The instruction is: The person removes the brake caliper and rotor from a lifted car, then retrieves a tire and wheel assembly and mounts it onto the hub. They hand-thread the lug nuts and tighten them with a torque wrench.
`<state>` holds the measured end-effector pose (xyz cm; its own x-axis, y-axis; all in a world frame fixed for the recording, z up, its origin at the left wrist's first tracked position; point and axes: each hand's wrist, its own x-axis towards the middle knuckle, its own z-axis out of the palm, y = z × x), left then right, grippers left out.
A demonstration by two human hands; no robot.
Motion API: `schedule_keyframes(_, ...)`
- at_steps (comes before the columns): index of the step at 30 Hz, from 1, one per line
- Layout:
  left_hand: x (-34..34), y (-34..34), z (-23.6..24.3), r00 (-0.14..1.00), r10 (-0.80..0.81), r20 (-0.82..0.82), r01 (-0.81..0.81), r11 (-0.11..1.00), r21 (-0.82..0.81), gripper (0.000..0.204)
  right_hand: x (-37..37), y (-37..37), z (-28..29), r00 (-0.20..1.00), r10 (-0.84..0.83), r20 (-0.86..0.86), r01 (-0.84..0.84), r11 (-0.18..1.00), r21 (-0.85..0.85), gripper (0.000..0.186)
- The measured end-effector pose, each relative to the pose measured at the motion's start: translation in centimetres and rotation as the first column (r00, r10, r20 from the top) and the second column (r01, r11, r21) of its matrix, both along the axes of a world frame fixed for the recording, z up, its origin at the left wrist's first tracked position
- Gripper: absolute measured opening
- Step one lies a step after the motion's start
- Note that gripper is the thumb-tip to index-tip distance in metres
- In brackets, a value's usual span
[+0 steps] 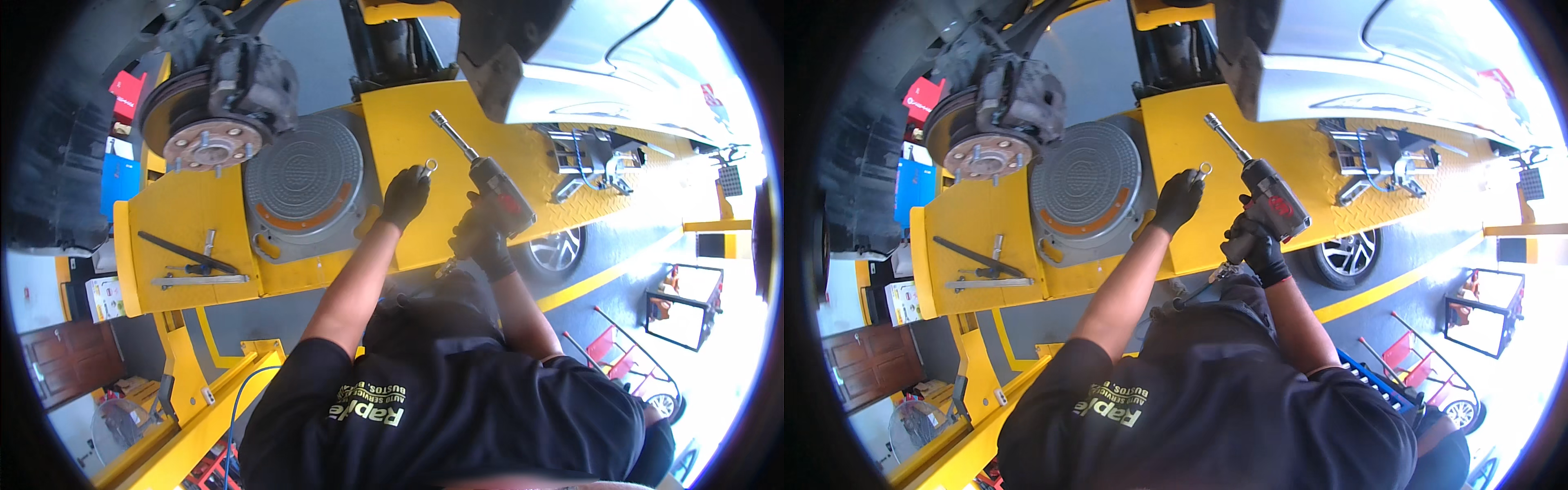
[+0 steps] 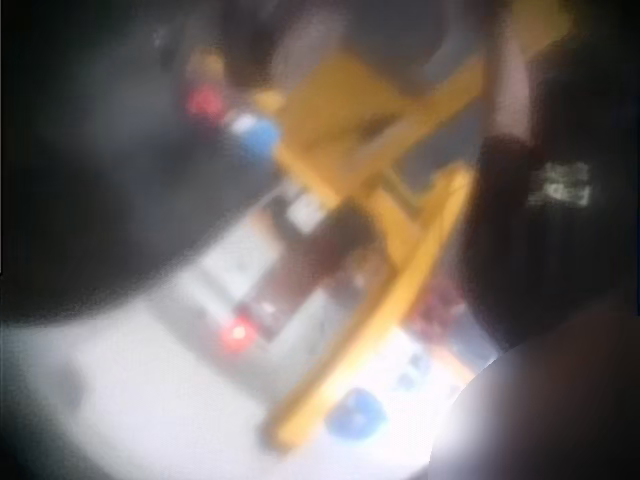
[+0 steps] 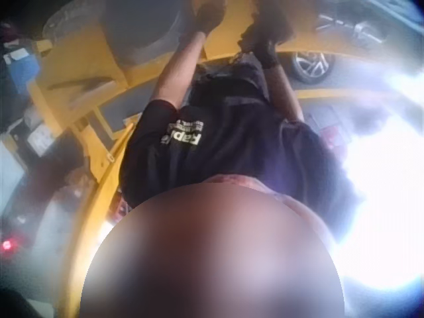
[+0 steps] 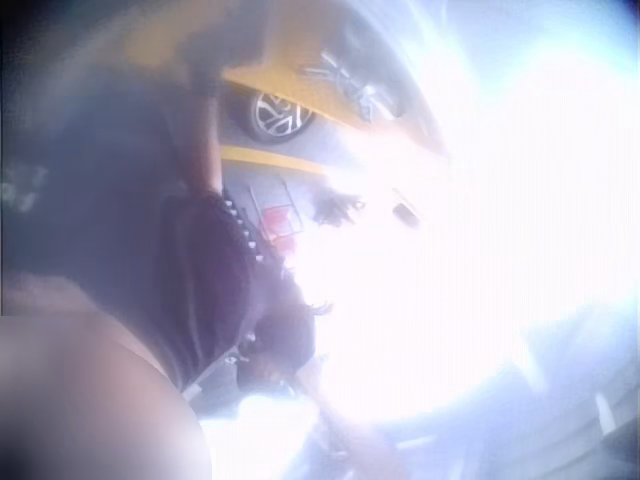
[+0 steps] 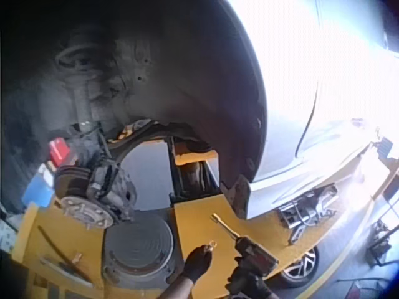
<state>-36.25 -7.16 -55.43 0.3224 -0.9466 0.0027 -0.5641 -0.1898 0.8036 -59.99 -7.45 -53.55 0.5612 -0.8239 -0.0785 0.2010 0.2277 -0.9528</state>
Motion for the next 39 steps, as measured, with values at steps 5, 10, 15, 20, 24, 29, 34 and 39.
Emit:
schedule_keyframes(5,-5.3,-5.8,-2.4,0.911,-0.084,0.404,0.049,0.994,0.098,0.029,-4.1,1.2,0.6,0.994,-0.085,0.070,0.064,0.964,0.259,0.064)
schedule_keyframes(10,-7.3,-8.5,-1.0,0.936,0.264,0.235,-0.234,0.961,-0.147,0.035,-7.4,-0.5,-0.2,0.973,-0.058,0.225,-0.049,0.896,0.442,0.060)
schedule_keyframes(15,-11.6,-14.1,1.9,0.336,0.471,-0.816,-0.478,0.831,0.283,0.028,-8.3,-2.0,0.7,0.972,0.065,0.227,-0.141,0.931,0.336,0.061)
schedule_keyframes(20,-2.1,-14.7,-1.1,-0.059,0.337,-0.940,-0.655,0.698,0.292,0.009,-6.8,-2.6,0.6,0.897,0.104,0.429,-0.274,0.893,0.358,0.072)
schedule_keyframes(24,7.7,-7.7,2.2,0.174,0.447,-0.877,-0.787,0.599,0.149,0.027,-8.3,-4.3,-2.5,0.971,0.162,0.179,-0.176,0.982,0.070,0.059)
schedule_keyframes(29,2.3,4.7,3.8,0.674,0.362,-0.643,-0.431,0.900,0.055,0.026,-7.6,-7.1,-5.4,0.867,-0.129,0.481,-0.175,0.825,0.537,0.025)
schedule_keyframes(34,-9.6,21.9,0.1,0.837,0.518,-0.176,-0.492,0.854,0.172,0.028,-5.7,-10.5,-8.0,0.929,-0.245,0.275,0.029,0.793,0.609,0.022)
schedule_keyframes(39,-19.1,39.0,-3.3,0.860,0.498,0.113,-0.509,0.852,0.125,0.028,-5.2,-15.7,-15.9,0.809,0.072,0.583,-0.464,0.687,0.559,0.018)
